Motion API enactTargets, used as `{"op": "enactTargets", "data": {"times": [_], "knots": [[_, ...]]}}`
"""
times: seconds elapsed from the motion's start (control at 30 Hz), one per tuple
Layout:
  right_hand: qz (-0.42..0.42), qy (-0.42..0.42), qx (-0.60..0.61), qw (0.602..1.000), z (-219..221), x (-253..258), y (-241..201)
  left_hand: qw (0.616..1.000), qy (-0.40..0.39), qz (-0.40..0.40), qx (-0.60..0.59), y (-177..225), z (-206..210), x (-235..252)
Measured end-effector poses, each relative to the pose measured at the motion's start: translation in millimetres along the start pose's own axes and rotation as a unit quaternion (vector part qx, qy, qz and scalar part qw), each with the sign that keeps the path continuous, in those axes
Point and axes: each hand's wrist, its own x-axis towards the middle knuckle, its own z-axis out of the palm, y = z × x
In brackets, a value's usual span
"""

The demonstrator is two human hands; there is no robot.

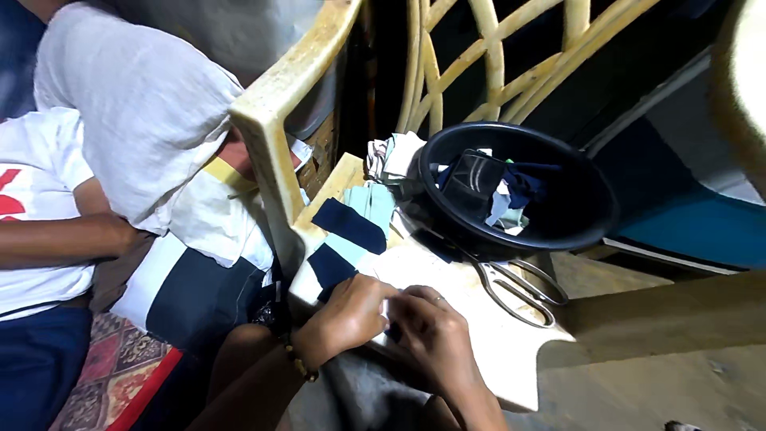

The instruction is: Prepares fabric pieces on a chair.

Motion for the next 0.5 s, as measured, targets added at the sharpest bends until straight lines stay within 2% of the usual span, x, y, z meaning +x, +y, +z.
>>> {"op": "enactTargets", "data": {"times": [0.1, 0.17, 0.27, 0.33, 0.4, 0.5], "knots": [[0.011, -0.032, -0.002, 0.999, 1, -1, 3, 0.999, 0.004, 0.02, -0.031, -6, -3, -2], [0.014, -0.048, -0.004, 0.999, -1, 0, 4, 0.996, 0.058, 0.028, -0.064, -14, -13, -9], [0.019, -0.056, -0.006, 0.998, -2, 0, 2, 0.976, 0.208, -0.062, -0.026, -33, -36, -18], [0.022, -0.059, -0.009, 0.998, -2, -1, 2, 0.955, 0.263, -0.137, 0.011, -45, -47, -19], [0.024, -0.059, -0.011, 0.998, -2, -1, 2, 0.948, 0.245, -0.203, 0.024, -51, -54, -20], [0.028, -0.062, -0.008, 0.998, -2, -1, 4, 0.951, 0.209, -0.227, 0.016, -55, -57, -21]]}}
